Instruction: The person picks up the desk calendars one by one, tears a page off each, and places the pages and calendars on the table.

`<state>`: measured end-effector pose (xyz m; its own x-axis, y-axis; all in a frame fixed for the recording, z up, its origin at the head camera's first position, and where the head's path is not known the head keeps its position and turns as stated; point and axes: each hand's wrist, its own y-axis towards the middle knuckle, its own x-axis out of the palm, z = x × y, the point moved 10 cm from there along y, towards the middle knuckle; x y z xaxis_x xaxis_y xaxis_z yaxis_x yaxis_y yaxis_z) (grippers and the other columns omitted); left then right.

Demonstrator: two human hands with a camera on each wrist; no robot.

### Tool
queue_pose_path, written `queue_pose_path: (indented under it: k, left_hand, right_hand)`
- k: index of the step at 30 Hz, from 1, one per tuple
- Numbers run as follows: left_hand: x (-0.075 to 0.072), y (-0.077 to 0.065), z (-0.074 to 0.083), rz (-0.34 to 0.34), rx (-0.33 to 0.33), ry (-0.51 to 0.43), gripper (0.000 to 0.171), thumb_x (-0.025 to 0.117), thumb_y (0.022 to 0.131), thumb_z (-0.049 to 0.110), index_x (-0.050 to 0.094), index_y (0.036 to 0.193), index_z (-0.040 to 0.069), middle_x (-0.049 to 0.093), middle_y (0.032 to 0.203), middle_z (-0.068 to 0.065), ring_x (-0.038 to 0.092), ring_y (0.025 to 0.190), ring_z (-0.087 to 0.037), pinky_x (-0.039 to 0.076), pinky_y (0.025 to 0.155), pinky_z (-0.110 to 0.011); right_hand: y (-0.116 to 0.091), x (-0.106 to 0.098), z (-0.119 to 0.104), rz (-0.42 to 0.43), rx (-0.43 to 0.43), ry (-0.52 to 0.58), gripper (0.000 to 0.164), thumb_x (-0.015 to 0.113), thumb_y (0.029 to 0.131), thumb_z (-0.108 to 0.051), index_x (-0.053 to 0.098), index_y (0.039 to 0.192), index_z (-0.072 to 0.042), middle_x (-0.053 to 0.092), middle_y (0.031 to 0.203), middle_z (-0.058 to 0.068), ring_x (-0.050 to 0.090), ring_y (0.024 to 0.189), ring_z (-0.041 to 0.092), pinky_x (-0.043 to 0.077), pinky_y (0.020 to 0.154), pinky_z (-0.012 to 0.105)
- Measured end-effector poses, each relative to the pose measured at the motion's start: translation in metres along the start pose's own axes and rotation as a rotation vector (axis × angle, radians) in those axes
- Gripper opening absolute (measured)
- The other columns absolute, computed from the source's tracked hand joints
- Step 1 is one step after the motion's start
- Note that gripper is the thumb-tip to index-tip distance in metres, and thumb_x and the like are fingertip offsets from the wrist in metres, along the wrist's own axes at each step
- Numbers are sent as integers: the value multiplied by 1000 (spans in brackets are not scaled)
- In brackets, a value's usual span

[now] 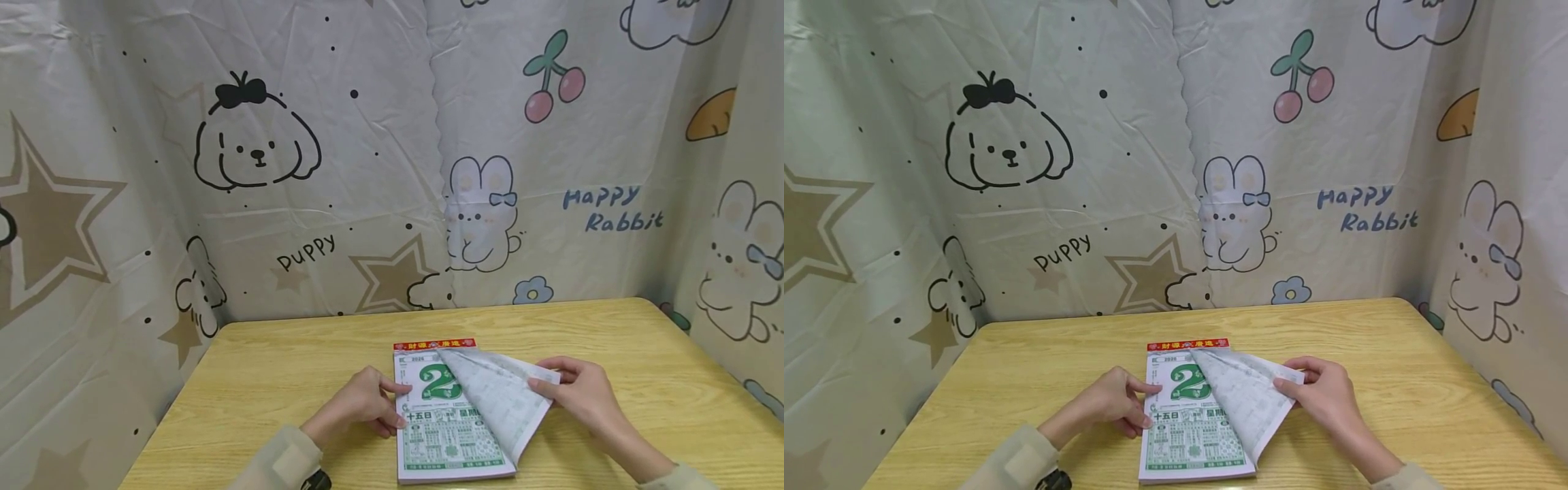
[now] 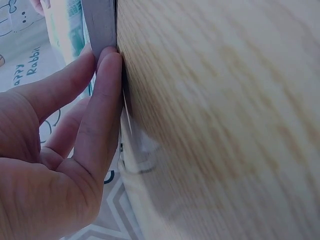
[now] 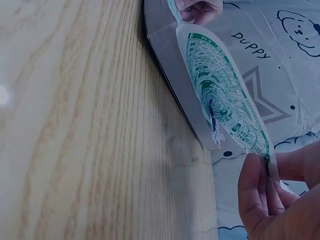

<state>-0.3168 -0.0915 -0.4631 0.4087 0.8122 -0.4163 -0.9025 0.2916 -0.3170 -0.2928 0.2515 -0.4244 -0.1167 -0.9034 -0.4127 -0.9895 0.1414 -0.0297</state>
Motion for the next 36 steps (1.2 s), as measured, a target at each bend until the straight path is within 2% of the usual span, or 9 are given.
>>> queue_pose_path:
  k: [16, 36]
  left_hand:
    - [0, 1, 0, -1, -3, 1, 51, 91, 77, -7, 79, 124, 10, 70, 79, -19, 73, 60, -25, 64, 54, -34]
    - [0, 0, 0, -1, -5, -4, 51, 90, 77, -8, 79, 124, 10, 70, 78, -19, 73, 60, -24, 64, 54, -34]
  right_hand:
    - [-1, -6, 3, 2, 15, -47, 49, 86, 90, -15, 67, 127, 10, 67, 77, 4, 61, 69, 15, 56, 59, 26]
    - [-1, -18, 12, 1, 37, -61, 52, 84, 92, -16, 64, 131, 11, 67, 80, 5, 62, 72, 16, 59, 61, 28]
